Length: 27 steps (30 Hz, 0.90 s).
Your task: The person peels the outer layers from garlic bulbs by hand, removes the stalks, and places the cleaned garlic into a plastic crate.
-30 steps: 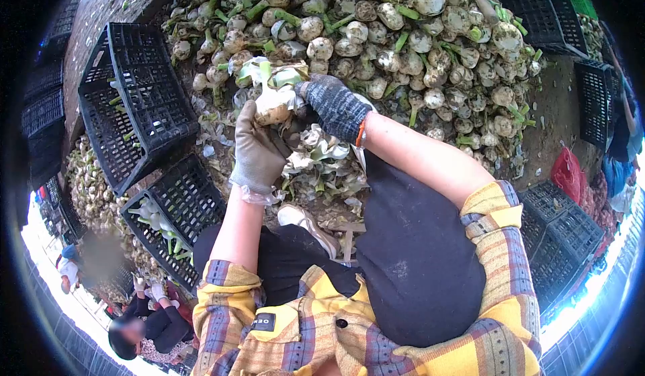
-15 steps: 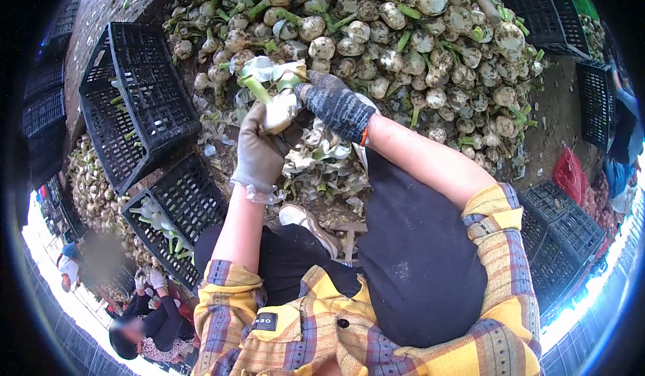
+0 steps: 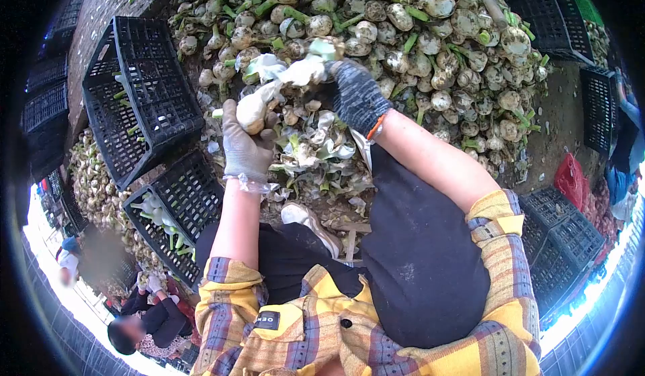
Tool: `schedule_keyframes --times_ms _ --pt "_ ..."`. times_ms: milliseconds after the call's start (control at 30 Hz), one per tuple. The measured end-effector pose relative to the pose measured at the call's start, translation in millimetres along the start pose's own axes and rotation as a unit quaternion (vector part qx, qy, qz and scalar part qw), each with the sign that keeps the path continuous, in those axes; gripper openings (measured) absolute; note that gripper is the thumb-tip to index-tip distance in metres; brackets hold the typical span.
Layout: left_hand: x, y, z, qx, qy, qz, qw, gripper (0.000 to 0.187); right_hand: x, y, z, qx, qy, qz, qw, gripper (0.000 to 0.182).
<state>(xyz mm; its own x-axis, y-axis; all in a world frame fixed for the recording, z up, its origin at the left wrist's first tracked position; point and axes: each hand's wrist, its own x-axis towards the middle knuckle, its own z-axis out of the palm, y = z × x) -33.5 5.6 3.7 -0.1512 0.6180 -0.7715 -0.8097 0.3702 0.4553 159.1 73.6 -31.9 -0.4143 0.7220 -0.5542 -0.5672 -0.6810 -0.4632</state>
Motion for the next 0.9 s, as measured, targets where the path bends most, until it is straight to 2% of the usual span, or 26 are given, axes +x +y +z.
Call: schedule_keyframes --times_ms 67,100,133,167,233,267,367,400,467,533,567,600,633,667,767,900 --pt "0.7 3.9 -0.6 -0.014 0.009 0.011 1.000 0.042 -5.6 -10.9 4.2 -0.207 0.002 -0.029 0.978 0.025" --pt "1.8 3.4 -0.5 0.001 0.017 0.048 0.999 0.043 -7.0 -13.1 4.1 -0.307 0.002 -0.043 0.951 0.024" --pt "3.5 2.7 -0.2 0.016 0.025 0.085 0.996 0.043 -2.9 -1.8 -3.0 -0.536 -0.069 -0.127 0.832 0.031" --pt "4.1 1.7 0.1 0.031 0.033 0.121 0.992 0.044 -2.6 3.3 -6.3 -0.677 -0.229 -0.156 0.682 0.038" --pt "2.3 1.7 2.8 0.104 0.035 0.163 0.981 0.051 -29.6 0.1 18.9 -0.735 -0.288 0.004 0.614 0.044" --pt "4.1 -0.1 1.4 0.136 0.027 0.187 0.973 0.053 -25.3 2.3 20.1 -0.751 -0.280 0.046 0.596 0.045" --pt "-4.9 -5.2 11.7 0.234 0.018 0.235 0.943 0.062 -22.4 -2.7 25.7 -0.740 -0.096 -0.104 0.658 0.048" --pt "-9.3 -7.0 14.3 0.262 0.016 0.242 0.934 0.063 -21.3 -11.3 35.4 -0.710 -0.105 -0.090 0.691 0.047" --pt "-9.7 -12.1 14.9 0.278 -0.006 0.252 0.927 0.064 -15.5 -4.1 36.7 -0.588 -0.108 -0.003 0.801 0.047" --pt "-7.8 -18.2 11.4 0.329 -0.033 0.285 0.900 0.055 -16.4 -1.5 46.1 -0.461 -0.099 0.076 0.879 0.045" --pt "-8.6 -20.7 10.0 0.354 -0.046 0.300 0.885 0.051 -16.9 -3.2 48.9 -0.462 -0.105 0.099 0.875 0.045" --pt "-11.7 -21.8 12.9 0.290 -0.054 0.247 0.923 0.048 -17.0 -4.7 51.0 -0.463 -0.111 0.122 0.871 0.045" --pt "-12.4 -21.7 12.8 0.297 -0.056 0.249 0.920 0.048 -17.4 -5.0 51.9 -0.464 -0.118 0.145 0.866 0.045" --pt "-12.8 -21.6 12.4 0.304 -0.059 0.252 0.917 0.047 -21.1 -4.0 51.8 -0.421 -0.108 0.132 0.891 0.038" --pt "-12.0 -23.3 10.6 0.304 -0.060 0.252 0.917 0.043 -17.1 -1.2 37.0 -0.398 -0.129 0.112 0.901 0.033" --pt "-5.8 -26.9 2.6 0.298 -0.066 0.240 0.921 0.040 -17.7 -5.4 36.1 -0.485 -0.142 0.093 0.858 0.024"
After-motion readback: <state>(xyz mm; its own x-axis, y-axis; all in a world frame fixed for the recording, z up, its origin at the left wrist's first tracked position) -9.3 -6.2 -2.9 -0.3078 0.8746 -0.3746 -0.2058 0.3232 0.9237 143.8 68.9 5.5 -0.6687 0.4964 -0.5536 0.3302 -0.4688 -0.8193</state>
